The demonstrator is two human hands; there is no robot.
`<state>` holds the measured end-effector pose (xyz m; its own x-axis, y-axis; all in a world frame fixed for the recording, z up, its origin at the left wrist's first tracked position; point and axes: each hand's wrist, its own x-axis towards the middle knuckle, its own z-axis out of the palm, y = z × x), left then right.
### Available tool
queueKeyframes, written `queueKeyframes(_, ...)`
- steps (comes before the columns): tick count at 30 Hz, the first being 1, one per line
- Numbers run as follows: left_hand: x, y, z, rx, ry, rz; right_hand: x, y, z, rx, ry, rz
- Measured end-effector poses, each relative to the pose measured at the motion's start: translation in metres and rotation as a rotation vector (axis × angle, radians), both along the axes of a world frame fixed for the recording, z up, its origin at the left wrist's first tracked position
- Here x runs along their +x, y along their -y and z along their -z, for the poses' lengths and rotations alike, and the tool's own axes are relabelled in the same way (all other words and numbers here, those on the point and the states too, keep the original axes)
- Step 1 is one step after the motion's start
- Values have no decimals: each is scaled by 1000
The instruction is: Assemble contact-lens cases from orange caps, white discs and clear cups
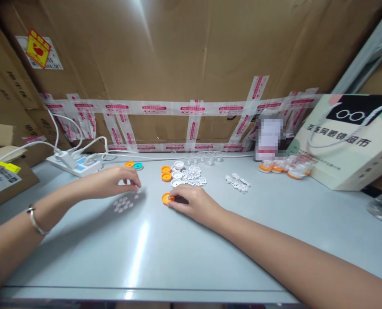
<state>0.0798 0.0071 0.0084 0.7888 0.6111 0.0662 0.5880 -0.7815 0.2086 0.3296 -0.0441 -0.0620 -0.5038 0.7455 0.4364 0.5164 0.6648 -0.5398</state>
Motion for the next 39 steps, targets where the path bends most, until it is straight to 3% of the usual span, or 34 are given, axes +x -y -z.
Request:
queueKeyframes(3,-12,-9,-4,-92,-82,-22,-2,1,-2,-22,6,7)
queueKeyframes(11,-2,-12,15,-68,-84,-39,-2,3,-3,-51,-2,-5)
queueKeyframes(18,4,-12,13,-29,-138,-12,-4,2,-2,-51,-2,1)
queueKeyframes(23,6,-10,16,96,-182,49,-6,2,-3,-38,-8,7)
queueKeyframes(29,17,-5,27,356,-189,-72,-7,2,-2,-32,-3,5)
queueKeyframes(36,37,16,45,475,97,243,-7,2,-2,-19,0,-28)
queueKeyframes(39,39,17,50,510,113,290,-7,1,-2,-11,-5,-31)
